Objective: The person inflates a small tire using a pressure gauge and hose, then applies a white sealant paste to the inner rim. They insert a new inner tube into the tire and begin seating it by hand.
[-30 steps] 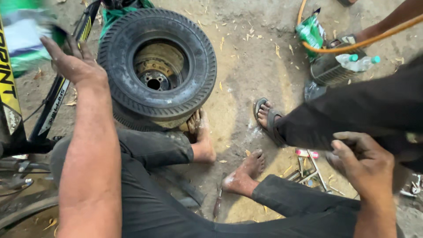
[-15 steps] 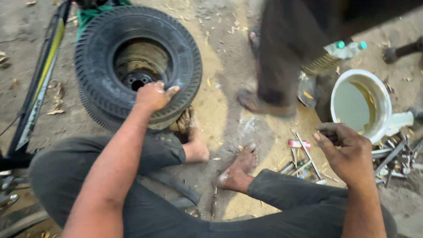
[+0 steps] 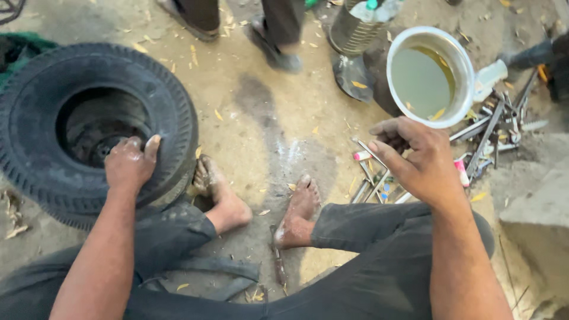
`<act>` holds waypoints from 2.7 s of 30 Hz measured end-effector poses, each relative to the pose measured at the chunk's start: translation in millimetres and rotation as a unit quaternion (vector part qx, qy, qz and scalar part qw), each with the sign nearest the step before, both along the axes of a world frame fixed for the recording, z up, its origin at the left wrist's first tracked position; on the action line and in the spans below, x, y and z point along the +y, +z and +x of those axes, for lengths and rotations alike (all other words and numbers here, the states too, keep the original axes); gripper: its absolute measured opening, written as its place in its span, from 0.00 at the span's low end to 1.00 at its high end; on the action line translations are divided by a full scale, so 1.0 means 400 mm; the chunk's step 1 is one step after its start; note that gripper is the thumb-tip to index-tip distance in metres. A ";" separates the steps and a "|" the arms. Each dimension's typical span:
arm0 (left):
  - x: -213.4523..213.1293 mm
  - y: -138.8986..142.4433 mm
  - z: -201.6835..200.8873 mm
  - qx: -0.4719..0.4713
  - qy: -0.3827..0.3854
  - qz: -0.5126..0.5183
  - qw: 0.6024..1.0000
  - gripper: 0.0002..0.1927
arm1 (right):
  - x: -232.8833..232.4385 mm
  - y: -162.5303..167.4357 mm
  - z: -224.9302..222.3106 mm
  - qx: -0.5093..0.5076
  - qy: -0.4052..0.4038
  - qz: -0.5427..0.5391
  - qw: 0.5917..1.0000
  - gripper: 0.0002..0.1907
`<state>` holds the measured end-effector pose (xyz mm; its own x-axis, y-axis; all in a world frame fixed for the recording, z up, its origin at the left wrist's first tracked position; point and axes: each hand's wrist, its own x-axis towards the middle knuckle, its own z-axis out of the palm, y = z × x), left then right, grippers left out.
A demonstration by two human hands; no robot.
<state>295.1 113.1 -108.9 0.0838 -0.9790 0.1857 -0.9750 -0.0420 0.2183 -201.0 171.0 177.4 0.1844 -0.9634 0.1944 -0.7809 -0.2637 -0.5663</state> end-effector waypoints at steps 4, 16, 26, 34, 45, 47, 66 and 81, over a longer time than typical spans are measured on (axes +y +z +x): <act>-0.007 0.024 -0.027 0.023 0.016 0.048 0.998 0.31 | 0.012 0.005 -0.048 -0.024 -0.035 0.001 0.999 0.11; -0.010 0.114 -0.377 0.414 -0.081 0.251 0.871 0.41 | 0.038 0.008 -0.141 -0.111 -0.091 -0.032 0.989 0.07; 0.158 -0.060 -0.725 0.440 -0.205 0.373 0.791 0.29 | 0.149 0.053 -0.409 -0.279 -0.164 -0.109 0.940 0.06; 0.114 -0.001 -0.619 0.285 -0.222 0.206 0.910 0.17 | -0.029 -0.683 -0.590 0.051 -0.263 0.044 0.962 0.18; 0.149 0.033 -0.555 0.141 -0.277 0.032 0.950 0.14 | -0.119 -1.085 -0.533 0.263 -0.167 0.104 0.944 0.21; 0.145 0.040 -0.556 0.139 -0.283 0.030 0.948 0.14 | -0.119 -1.086 -0.530 0.285 -0.152 0.093 0.942 0.21; 0.243 0.001 -0.447 0.124 -0.097 -0.107 0.982 0.29 | -0.102 -0.469 -0.501 -0.257 -0.227 -0.044 0.939 0.17; 0.185 -0.044 -0.349 0.476 0.304 0.045 0.824 0.44 | 0.041 0.045 -0.063 -0.542 -0.050 -0.027 0.838 0.22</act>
<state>155.7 187.3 -126.5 0.6292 -0.7084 -0.3197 -0.1554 -0.5177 0.8413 -226.4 187.4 195.5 -0.2097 -0.9483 0.2384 0.1659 -0.2748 -0.9471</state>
